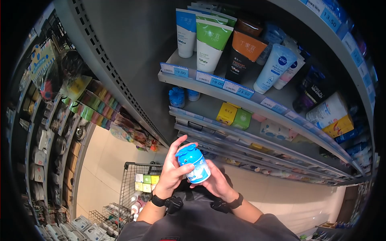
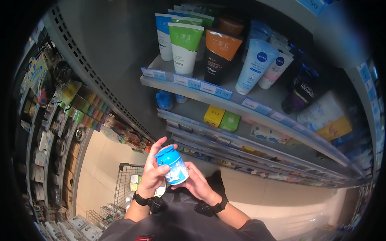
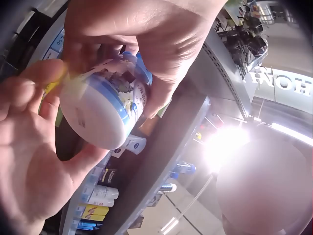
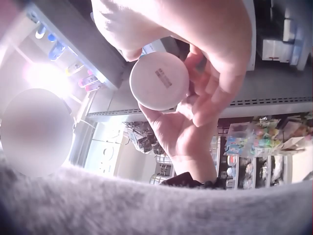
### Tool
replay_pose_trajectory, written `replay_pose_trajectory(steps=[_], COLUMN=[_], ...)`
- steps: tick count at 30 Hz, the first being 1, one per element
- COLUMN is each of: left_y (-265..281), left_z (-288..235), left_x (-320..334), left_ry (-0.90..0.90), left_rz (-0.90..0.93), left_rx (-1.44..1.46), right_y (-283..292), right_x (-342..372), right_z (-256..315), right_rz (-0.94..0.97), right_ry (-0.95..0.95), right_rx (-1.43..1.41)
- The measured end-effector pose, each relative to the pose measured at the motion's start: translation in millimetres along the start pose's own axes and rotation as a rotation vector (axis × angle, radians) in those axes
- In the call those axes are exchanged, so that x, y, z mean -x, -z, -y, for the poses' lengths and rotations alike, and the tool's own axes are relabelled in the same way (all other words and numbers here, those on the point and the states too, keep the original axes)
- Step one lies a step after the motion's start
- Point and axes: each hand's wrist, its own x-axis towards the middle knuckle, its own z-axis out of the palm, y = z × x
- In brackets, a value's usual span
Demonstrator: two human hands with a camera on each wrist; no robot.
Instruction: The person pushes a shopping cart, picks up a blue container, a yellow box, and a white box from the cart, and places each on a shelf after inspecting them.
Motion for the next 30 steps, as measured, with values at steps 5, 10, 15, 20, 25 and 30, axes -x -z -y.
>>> replay_pose_trajectory(steps=[5,10,15,20,25,30], left_y=[-2.5,-10.7,-2.4,-5.4,-13.2,-12.3], left_z=[1.9,1.7,5.8,9.1,3.4,7.9], left_x=[-1.5,-0.8,1.6,4.7,7.8,8.2], left_ry=[-0.037,-0.022,0.001,-0.012,0.061,0.016], left_rz=[0.078,0.117,0.012,0.029,0.031,0.053], left_rx=[-0.023,0.012,-0.079,-0.114,0.021,-0.007], right_y=[9.5,4.0,17.5,20.4,-4.2,-0.8], right_x=[-2.1,4.8,2.8,5.2,7.0,9.8], right_z=[3.1,12.9,20.3,18.9,32.5,25.8], right_rz=[0.225,0.123,0.015,-0.125,-0.125,-0.143], right_ry=[-0.258,0.008,0.066,0.138,0.183,0.203], right_rx=[-0.046,0.169,0.329,0.341,0.297,0.400])
